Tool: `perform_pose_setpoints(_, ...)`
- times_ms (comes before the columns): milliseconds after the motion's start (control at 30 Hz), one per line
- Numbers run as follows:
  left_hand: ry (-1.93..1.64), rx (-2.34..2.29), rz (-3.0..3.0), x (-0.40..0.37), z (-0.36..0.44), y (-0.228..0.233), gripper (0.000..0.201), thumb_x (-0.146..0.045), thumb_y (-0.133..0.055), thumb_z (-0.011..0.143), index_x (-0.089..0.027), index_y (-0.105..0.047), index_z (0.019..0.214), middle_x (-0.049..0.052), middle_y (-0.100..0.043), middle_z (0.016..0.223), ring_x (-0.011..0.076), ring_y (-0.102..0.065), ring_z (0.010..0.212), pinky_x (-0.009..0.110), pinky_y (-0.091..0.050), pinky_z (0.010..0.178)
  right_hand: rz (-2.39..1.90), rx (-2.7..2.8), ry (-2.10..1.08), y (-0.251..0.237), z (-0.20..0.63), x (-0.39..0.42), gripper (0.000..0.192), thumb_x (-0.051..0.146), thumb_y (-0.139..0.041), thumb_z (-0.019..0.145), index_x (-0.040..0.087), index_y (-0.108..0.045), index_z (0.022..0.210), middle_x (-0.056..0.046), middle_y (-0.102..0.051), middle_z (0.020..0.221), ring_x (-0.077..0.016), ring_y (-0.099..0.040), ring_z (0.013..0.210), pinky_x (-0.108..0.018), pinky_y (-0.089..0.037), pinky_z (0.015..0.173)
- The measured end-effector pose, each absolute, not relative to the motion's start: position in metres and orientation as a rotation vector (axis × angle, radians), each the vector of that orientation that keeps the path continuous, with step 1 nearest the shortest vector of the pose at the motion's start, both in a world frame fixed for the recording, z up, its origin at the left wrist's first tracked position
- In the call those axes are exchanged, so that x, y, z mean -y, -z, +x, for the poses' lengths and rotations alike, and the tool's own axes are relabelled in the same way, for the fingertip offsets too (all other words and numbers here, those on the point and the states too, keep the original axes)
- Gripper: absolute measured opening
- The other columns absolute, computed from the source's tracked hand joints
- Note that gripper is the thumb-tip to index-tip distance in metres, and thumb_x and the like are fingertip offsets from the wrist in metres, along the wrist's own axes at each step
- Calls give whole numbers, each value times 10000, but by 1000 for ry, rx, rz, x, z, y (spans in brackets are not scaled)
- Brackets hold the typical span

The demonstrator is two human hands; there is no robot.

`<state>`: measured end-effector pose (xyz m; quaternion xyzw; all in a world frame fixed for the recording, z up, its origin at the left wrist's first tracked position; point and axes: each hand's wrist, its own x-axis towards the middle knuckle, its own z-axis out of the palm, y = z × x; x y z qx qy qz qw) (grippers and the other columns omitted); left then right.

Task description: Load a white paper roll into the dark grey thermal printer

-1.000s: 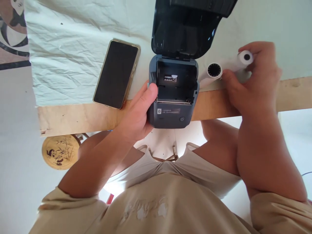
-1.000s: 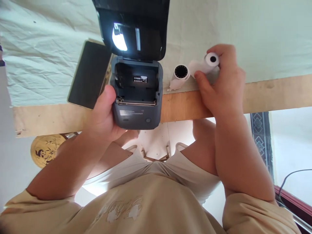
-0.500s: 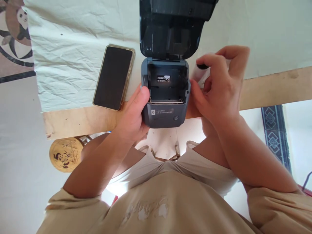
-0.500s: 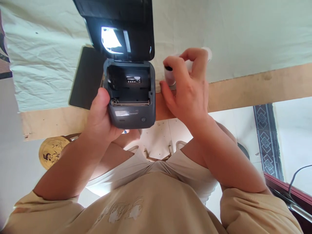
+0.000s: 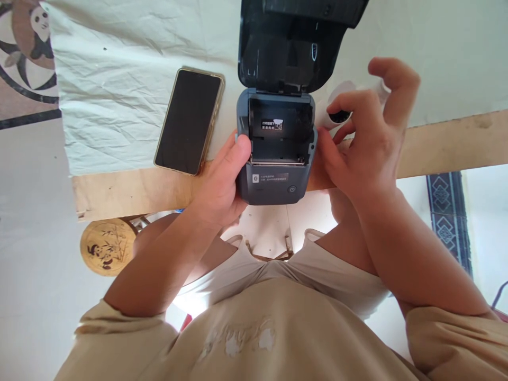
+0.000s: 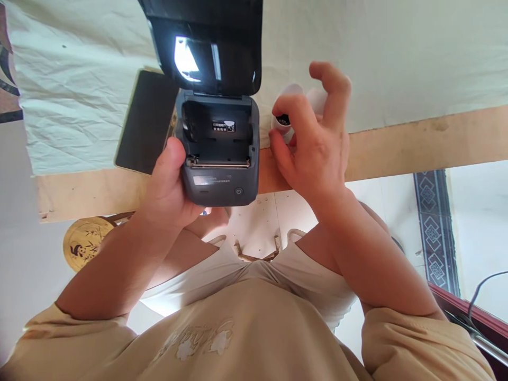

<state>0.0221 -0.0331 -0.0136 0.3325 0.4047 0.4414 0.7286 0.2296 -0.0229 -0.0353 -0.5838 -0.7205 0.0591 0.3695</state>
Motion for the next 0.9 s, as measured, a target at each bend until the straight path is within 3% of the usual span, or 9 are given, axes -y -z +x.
perform_pose_setpoints(67, -986, -879, 729, 33, 21, 15, 492, -534, -335, 1034, -186, -657, 1167, 75, -734, 1016, 185, -742, 869, 209, -541, 541, -1472, 1844, -39, 37, 230, 22, 136, 230, -525, 898, 186, -591, 1009, -134, -386, 1369, -134, -568, 926, -250, -462, 632)
perform_pose_setpoints(133, -988, -892, 729, 33, 21, 16, 519, -549, -310, 1037, -187, -657, 1168, 72, -732, 1021, 192, -744, 921, 203, -545, 566, -1445, 1831, 98, 38, 230, 21, 111, 245, -549, 902, 187, -615, 970, -135, -414, 1208, -182, -553, 1040, -237, -432, 616)
perform_pose_setpoints(233, -984, -904, 731, 33, 22, 16, 523, -542, -304, 1041, -176, -657, 1160, 67, -728, 1011, 170, -741, 899, 188, -540, 584, -1443, 1801, 152, 37, 227, 23, 96, 250, -559, 921, 194, -637, 930, -93, -435, 1044, -113, -518, 864, -222, -392, 605)
perform_pose_setpoints(333, -997, -948, 747, 33, 24, 16, 543, -588, -330, 1021, -175, -652, 1162, 73, -723, 1046, 200, -732, 1011, 224, -587, 694, -1510, 1799, 20, 33, 223, 26, 117, 288, -552, 937, 205, -633, 954, -73, -493, 1094, -71, -489, 771, -242, -466, 674)
perform_pose_setpoints(433, -989, -1033, 766, 34, 26, 15, 603, -656, -330, 989, -184, -639, 1201, 91, -711, 1106, 272, -665, 1208, 321, -606, 859, -1584, 1820, -108, 32, 221, 26, 128, 294, -531, 942, 225, -604, 1022, -62, -558, 1138, -96, -551, 823, -276, -524, 756)
perform_pose_setpoints(567, -967, -1081, 786, 35, 28, 12, 627, -675, -341, 975, -185, -616, 1253, 103, -703, 1137, 299, -627, 1259, 379, -592, 933, -1548, 1783, -122, 36, 222, 24, 209, 240, -572, 875, 242, -539, 1081, -42, -613, 1062, -166, -618, 969, -343, -545, 841)
perform_pose_setpoints(667, -950, -1081, 788, 36, 27, 10, 629, -703, -397, 947, -202, -609, 1263, 99, -710, 1136, 281, -660, 1185, 340, -600, 873, -1374, 1627, -421, 37, 223, 26, 351, 207, -611, 829, 270, -472, 1145, -20, -601, 1132, -149, -640, 1033, -328, -569, 878)
perform_pose_setpoints(800, -904, -1044, 773, 35, 24, 9, 609, -716, -438, 925, -219, -626, 1222, 102, -722, 1090, 253, -707, 1024, 305, -598, 750, -1209, 1353, -820, 35, 227, 29, 395, 61, -489, 786, 271, -506, 1121, -29, -573, 1195, -126, -623, 1119, -248, -577, 830)
perform_pose_setpoints(900, -930, -995, 760, 35, 24, 9, 565, -665, -452, 947, -217, -621, 1246, 105, -707, 1188, 250, -692, 1088, 310, -603, 809, -1126, 1216, -1100, 37, 231, 28, 435, 95, -517, 765, 290, -542, 1153, -30, -565, 1195, -97, -635, 939, -200, -550, 668)
